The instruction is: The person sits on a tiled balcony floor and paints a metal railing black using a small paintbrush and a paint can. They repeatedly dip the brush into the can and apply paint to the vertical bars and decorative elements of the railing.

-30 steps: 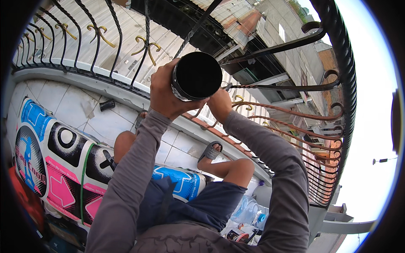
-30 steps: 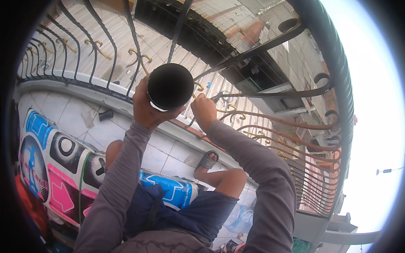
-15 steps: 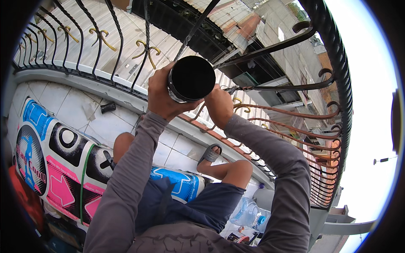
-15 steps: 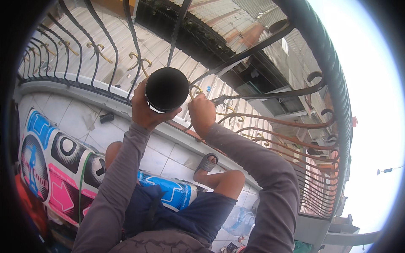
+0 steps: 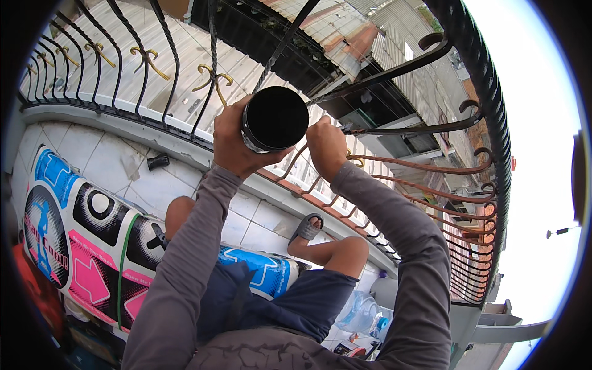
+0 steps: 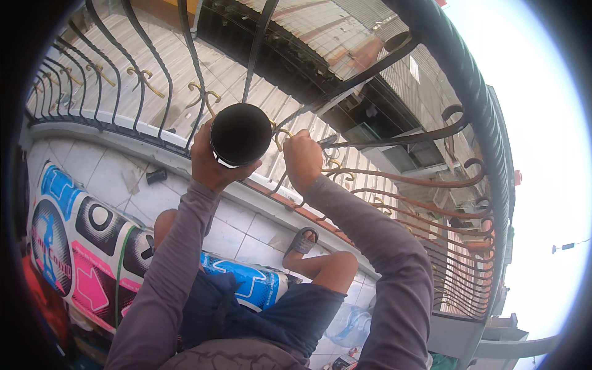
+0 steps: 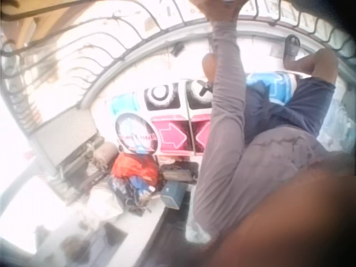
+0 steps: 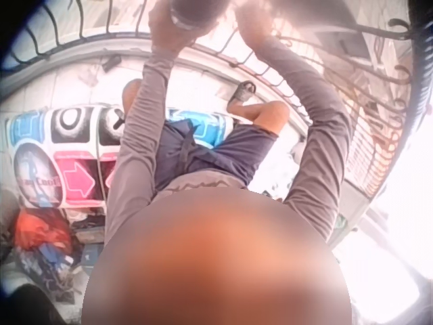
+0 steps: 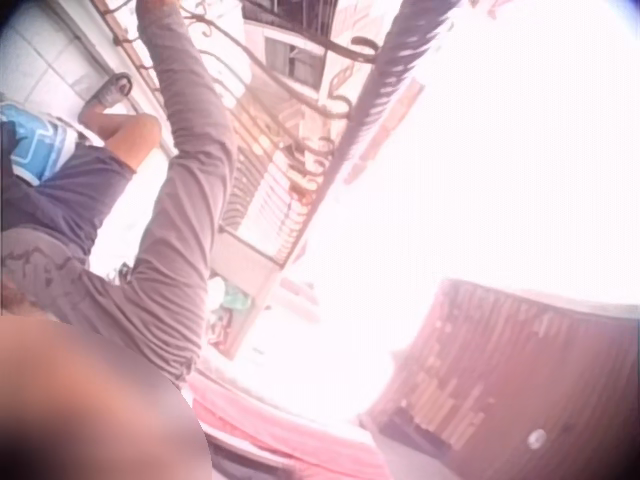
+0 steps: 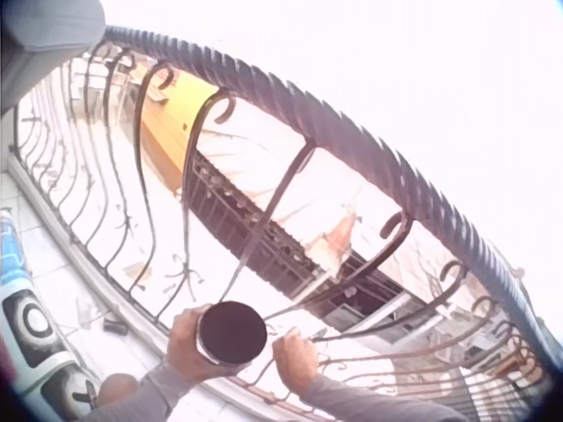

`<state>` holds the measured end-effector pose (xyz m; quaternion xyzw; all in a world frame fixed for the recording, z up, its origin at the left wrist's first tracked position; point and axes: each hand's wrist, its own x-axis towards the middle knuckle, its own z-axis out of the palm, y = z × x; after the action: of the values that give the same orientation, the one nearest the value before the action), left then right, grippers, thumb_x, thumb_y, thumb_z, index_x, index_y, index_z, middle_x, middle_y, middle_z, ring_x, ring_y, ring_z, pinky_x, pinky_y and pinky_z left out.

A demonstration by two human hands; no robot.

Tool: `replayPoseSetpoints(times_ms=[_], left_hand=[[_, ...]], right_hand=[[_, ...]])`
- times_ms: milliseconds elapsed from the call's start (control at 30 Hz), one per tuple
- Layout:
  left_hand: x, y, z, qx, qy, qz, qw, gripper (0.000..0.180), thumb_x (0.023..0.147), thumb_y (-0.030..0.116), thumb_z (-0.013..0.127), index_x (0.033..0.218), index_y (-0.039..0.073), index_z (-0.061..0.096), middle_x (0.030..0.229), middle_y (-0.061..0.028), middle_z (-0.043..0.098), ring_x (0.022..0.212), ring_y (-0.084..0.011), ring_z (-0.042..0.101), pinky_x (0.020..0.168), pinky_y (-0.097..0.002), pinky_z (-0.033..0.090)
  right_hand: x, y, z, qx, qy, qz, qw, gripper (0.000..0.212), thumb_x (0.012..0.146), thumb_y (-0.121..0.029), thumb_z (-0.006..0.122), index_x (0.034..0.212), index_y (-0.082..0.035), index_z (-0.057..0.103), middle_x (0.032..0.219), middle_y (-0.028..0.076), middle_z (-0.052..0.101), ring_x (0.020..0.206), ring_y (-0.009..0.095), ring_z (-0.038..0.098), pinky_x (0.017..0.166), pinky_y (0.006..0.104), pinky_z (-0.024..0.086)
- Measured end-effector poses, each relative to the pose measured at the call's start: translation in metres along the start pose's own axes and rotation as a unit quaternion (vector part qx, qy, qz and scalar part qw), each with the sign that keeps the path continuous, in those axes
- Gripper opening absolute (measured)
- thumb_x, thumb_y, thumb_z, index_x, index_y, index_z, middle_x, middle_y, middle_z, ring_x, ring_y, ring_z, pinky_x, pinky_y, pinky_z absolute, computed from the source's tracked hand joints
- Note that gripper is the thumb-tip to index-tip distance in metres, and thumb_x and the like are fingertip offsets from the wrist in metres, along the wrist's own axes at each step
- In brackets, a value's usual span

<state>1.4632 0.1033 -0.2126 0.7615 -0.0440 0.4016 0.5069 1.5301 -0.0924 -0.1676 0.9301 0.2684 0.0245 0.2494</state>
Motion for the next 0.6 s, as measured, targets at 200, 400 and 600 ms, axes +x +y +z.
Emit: replayPoseSetpoints(times_ms=[200,400,600], left_hand=[[0.001,0.0,0.0,-0.019,0.004,0.011,1.0,0.085,0.057,0.031,0.099,0.128,0.006,0.06,0.113,-0.0136,0.069,0.1,-0.0296,0.072,0.085,-0.0416,0.058],[0.0,0.0,0.001,-0.025,-0.005,-0.015,1.0,0.081,0.059,0.03,0.098,0.127,0.006,0.061,0.112,-0.0135,0.07,0.1,-0.0293,0.072,0.086,-0.0409,0.059],[-0.003,-0.004,-0.001,-0.033,-0.008,-0.026,0.999,0.096,0.053,0.041,0.101,0.132,0.005,0.058,0.114,-0.0131,0.07,0.101,-0.0312,0.07,0.09,-0.0446,0.055]], right_hand=[[-0.009,-0.001,-0.012,0.015,-0.017,-0.029,0.999,0.014,0.082,-0.001,0.071,0.093,0.006,0.075,0.092,0.018,0.064,0.078,0.029,0.076,0.061,0.0329,0.061],[-0.013,0.004,-0.021,-0.009,-0.006,0.014,1.0,0.014,0.082,-0.001,0.071,0.092,0.006,0.075,0.093,0.02,0.064,0.078,0.03,0.076,0.062,0.0344,0.062],[-0.012,0.005,-0.018,0.001,0.004,-0.011,1.0,0.015,0.082,0.001,0.07,0.094,0.007,0.075,0.096,0.019,0.063,0.082,0.028,0.077,0.062,0.0328,0.062]])
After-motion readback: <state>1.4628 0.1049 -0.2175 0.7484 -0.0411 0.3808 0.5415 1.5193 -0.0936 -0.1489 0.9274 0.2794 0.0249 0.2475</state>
